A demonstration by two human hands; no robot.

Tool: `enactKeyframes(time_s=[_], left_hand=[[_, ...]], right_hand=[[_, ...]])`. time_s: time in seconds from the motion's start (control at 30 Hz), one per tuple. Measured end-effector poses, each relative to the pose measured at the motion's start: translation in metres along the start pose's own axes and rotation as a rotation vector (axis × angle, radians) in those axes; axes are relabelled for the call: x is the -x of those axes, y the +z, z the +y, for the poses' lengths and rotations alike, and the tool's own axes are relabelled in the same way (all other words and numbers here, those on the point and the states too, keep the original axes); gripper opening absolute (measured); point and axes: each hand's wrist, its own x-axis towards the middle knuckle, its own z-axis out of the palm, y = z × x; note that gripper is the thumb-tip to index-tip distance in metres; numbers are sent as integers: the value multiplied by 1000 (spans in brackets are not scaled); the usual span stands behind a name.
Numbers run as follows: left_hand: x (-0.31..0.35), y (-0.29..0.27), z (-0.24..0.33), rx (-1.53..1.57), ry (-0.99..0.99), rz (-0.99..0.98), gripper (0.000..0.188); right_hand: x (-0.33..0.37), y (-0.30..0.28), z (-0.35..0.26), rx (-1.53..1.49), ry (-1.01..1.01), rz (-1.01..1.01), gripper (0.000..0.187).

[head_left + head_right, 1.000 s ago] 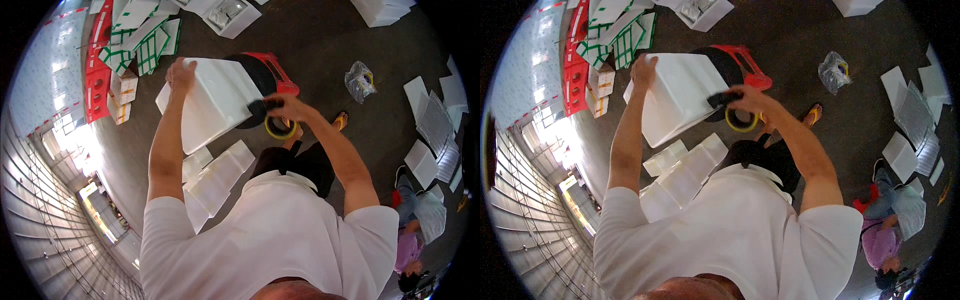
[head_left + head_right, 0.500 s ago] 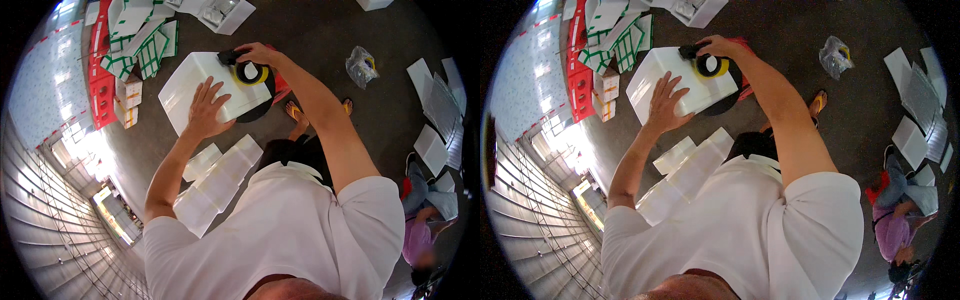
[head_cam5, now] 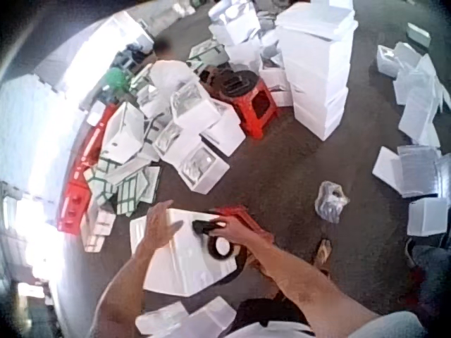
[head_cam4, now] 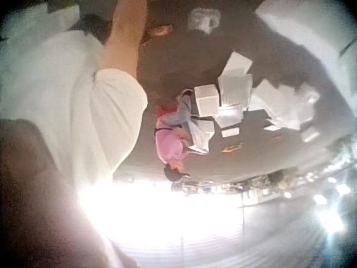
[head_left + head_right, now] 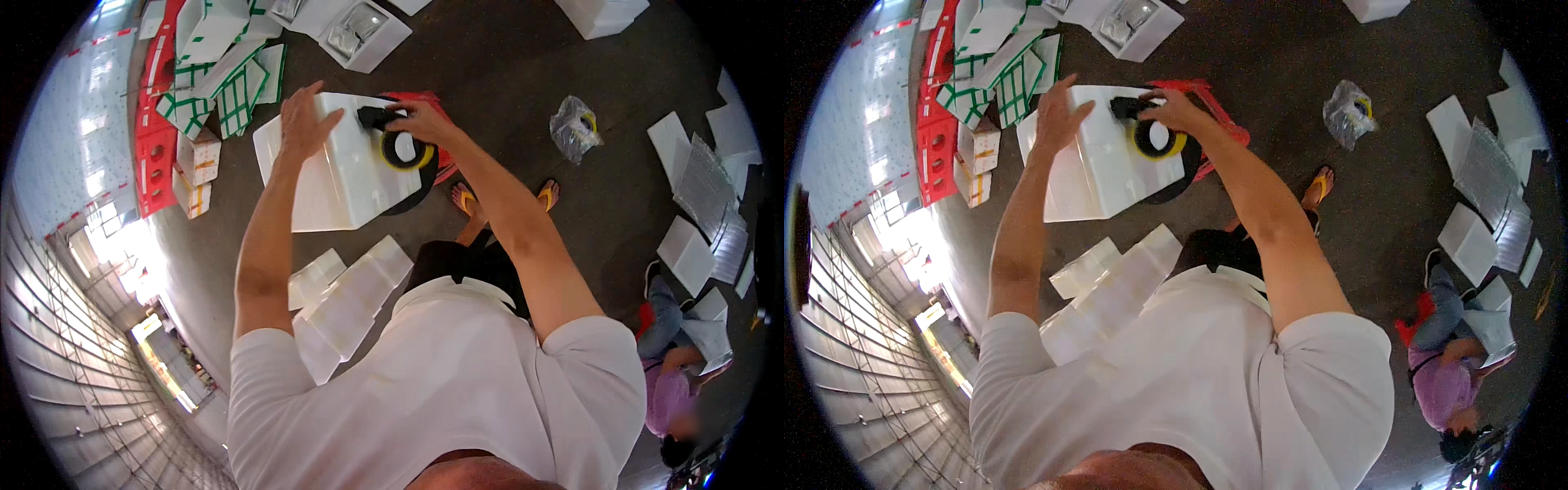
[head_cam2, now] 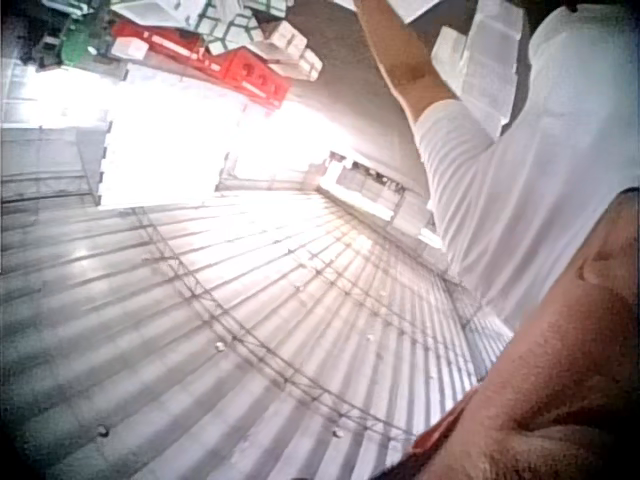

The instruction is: The person repeatedly picks up white styrofoam boxes, places them on a red stool, and seals them with yellow packing tape using a handheld dispenser. They then move the sealed boxes aside and continue the process with new boxes from a nearby pile.

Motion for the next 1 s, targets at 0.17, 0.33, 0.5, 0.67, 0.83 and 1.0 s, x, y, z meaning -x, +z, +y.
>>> enactKeyframes(time_s=[0.17, 0.33, 0.5, 0.67, 0.83, 1.0], left_hand=[[-5, 0, -13, 47, -314, 59, 58], [-7, -5, -17, 38, -567, 158, 60], [-11, -2, -38, 57, -701, 124, 64], [-1, 3, -57, 41, -886, 221, 71], [5, -2, -57, 83, -988, 264, 74], [1, -7, -67, 75, -1058, 286, 71]], right_hand=[[25, 8, 25, 82, -62, -218, 52], [146, 31, 23, 93, 235, -218, 53], [138, 75, 24, 259, -125, -93, 55], [151, 104, 12, 662, -224, -358, 58], [131, 71, 36, -485, 182, 452, 56], [88, 165, 31, -201, -112, 847, 66]])
